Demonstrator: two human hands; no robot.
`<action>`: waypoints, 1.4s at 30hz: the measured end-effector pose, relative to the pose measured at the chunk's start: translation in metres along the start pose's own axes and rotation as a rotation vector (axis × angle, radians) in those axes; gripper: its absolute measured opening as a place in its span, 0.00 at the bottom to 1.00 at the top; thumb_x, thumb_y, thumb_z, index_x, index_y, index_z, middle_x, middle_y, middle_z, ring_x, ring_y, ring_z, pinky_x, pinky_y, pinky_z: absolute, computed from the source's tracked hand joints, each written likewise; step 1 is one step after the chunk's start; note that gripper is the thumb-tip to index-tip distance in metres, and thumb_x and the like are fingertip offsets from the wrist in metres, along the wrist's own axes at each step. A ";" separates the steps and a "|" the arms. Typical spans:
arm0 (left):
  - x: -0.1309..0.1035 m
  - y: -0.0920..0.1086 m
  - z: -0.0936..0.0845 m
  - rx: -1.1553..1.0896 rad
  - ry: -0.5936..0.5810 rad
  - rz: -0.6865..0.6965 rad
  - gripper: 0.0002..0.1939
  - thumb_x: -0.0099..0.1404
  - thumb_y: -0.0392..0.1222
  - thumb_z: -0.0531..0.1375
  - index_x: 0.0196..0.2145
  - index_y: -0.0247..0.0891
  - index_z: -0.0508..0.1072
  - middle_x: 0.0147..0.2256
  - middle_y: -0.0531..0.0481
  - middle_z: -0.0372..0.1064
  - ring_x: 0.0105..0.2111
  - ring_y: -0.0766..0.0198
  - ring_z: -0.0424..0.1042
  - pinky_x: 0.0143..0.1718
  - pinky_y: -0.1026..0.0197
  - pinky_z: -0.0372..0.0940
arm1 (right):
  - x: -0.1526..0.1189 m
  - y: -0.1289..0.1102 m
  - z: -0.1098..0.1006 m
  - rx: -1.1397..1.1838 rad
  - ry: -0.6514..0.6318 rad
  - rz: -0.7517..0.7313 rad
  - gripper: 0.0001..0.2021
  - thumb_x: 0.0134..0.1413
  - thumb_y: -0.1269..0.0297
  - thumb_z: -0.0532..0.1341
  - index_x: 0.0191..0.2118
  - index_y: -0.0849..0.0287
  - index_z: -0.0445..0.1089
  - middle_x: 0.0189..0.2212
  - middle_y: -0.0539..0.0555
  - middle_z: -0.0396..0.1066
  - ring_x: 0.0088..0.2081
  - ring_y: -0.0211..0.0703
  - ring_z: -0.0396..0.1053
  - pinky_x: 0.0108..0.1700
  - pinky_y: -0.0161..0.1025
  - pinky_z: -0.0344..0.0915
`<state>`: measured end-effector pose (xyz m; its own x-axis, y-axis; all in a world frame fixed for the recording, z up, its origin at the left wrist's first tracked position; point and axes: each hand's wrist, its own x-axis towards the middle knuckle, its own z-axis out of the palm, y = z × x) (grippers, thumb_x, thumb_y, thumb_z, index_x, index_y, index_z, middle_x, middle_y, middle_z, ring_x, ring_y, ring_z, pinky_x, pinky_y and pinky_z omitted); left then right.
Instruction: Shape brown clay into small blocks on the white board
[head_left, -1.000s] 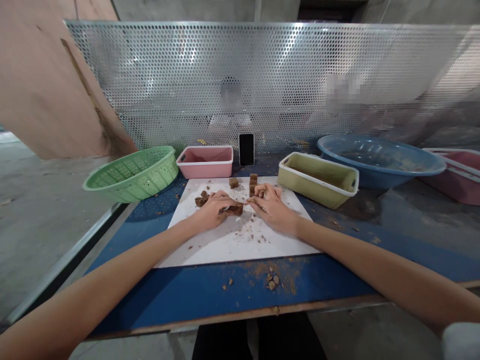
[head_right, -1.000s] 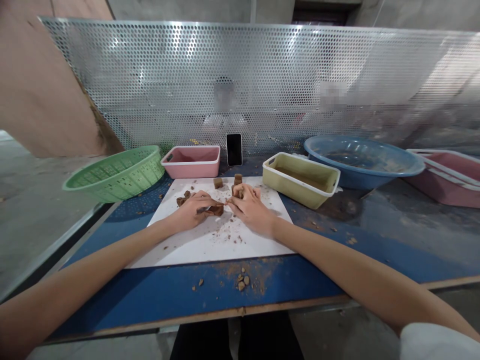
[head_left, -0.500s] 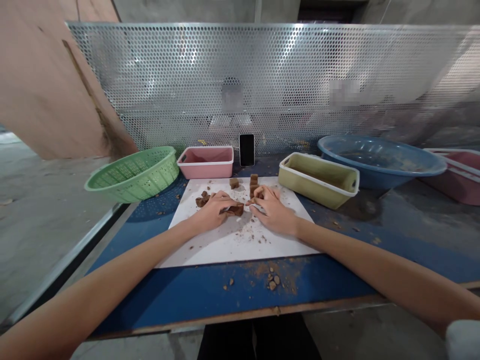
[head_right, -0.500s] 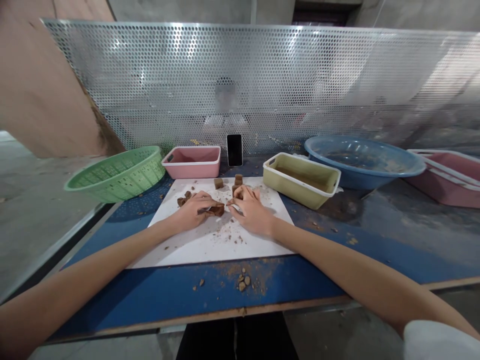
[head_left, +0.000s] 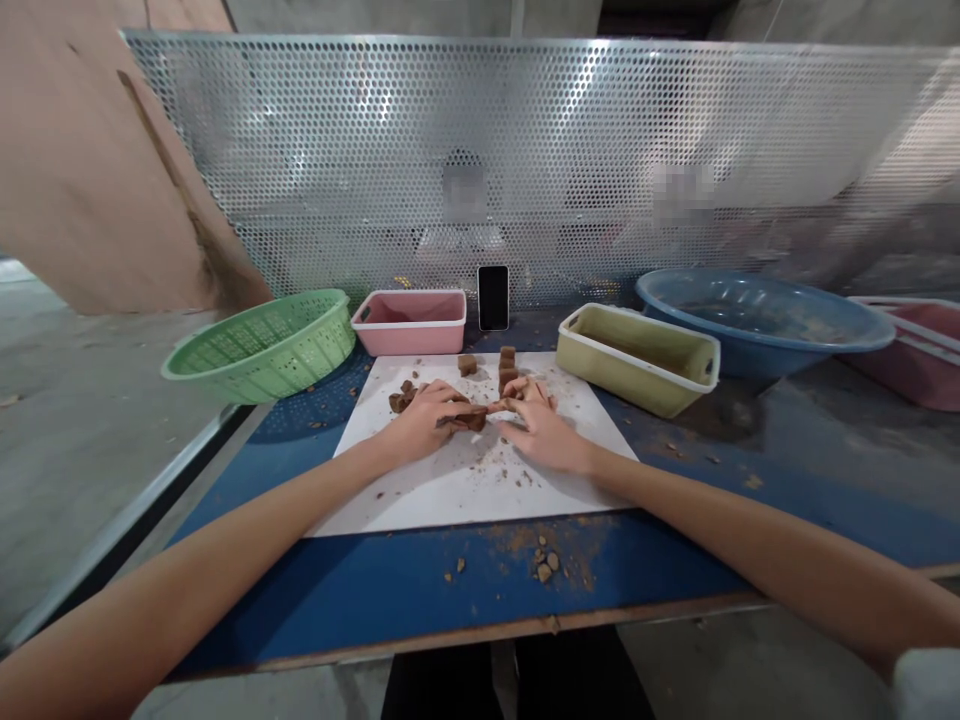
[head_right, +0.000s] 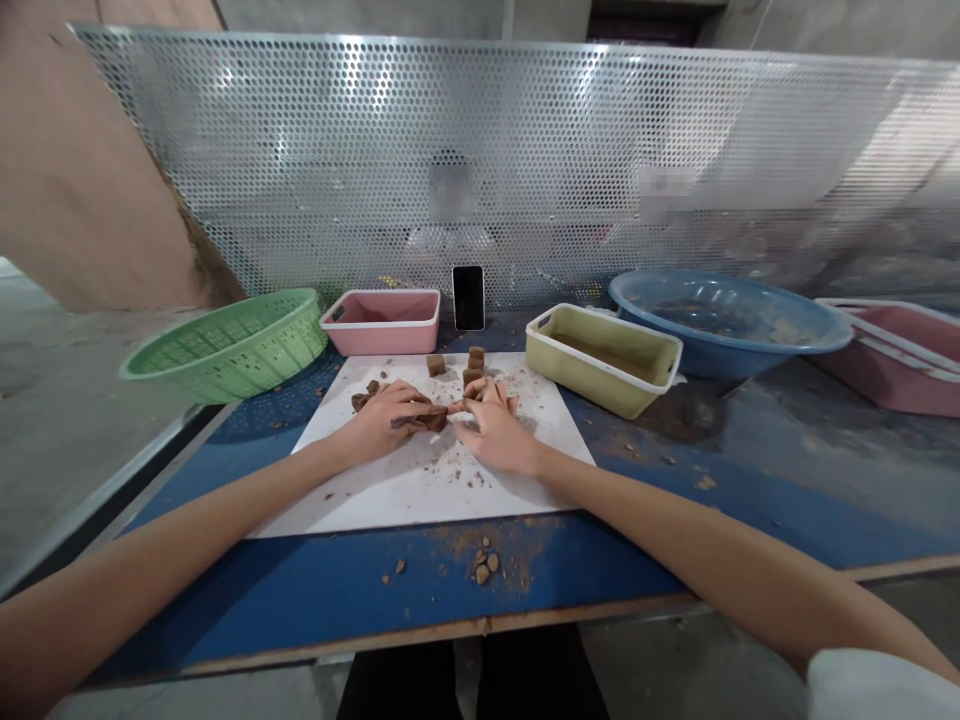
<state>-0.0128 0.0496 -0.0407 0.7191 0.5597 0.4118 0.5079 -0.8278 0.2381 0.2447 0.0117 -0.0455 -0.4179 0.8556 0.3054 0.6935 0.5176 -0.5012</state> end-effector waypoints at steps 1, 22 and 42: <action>0.000 0.000 0.000 -0.001 0.004 0.003 0.24 0.68 0.29 0.57 0.56 0.46 0.80 0.45 0.45 0.79 0.47 0.53 0.70 0.53 0.48 0.66 | 0.000 -0.001 0.000 0.000 -0.008 0.000 0.12 0.67 0.59 0.59 0.50 0.54 0.77 0.55 0.61 0.60 0.60 0.61 0.59 0.62 0.66 0.60; -0.001 -0.003 0.002 0.036 0.013 0.020 0.22 0.69 0.31 0.59 0.57 0.45 0.79 0.46 0.44 0.78 0.47 0.52 0.70 0.51 0.49 0.66 | -0.001 -0.010 -0.001 -0.031 -0.018 0.011 0.11 0.66 0.58 0.62 0.50 0.55 0.73 0.54 0.61 0.61 0.59 0.60 0.60 0.63 0.62 0.58; -0.004 0.017 -0.011 -0.070 0.149 -0.136 0.21 0.68 0.34 0.58 0.58 0.41 0.72 0.51 0.44 0.77 0.54 0.49 0.67 0.59 0.45 0.63 | -0.004 -0.007 -0.002 0.020 0.122 0.007 0.10 0.66 0.61 0.59 0.50 0.54 0.71 0.54 0.61 0.61 0.60 0.61 0.60 0.64 0.65 0.58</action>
<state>-0.0126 0.0332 -0.0284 0.5659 0.6588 0.4957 0.5572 -0.7488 0.3589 0.2431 0.0048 -0.0416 -0.3374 0.8532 0.3977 0.6839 0.5125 -0.5192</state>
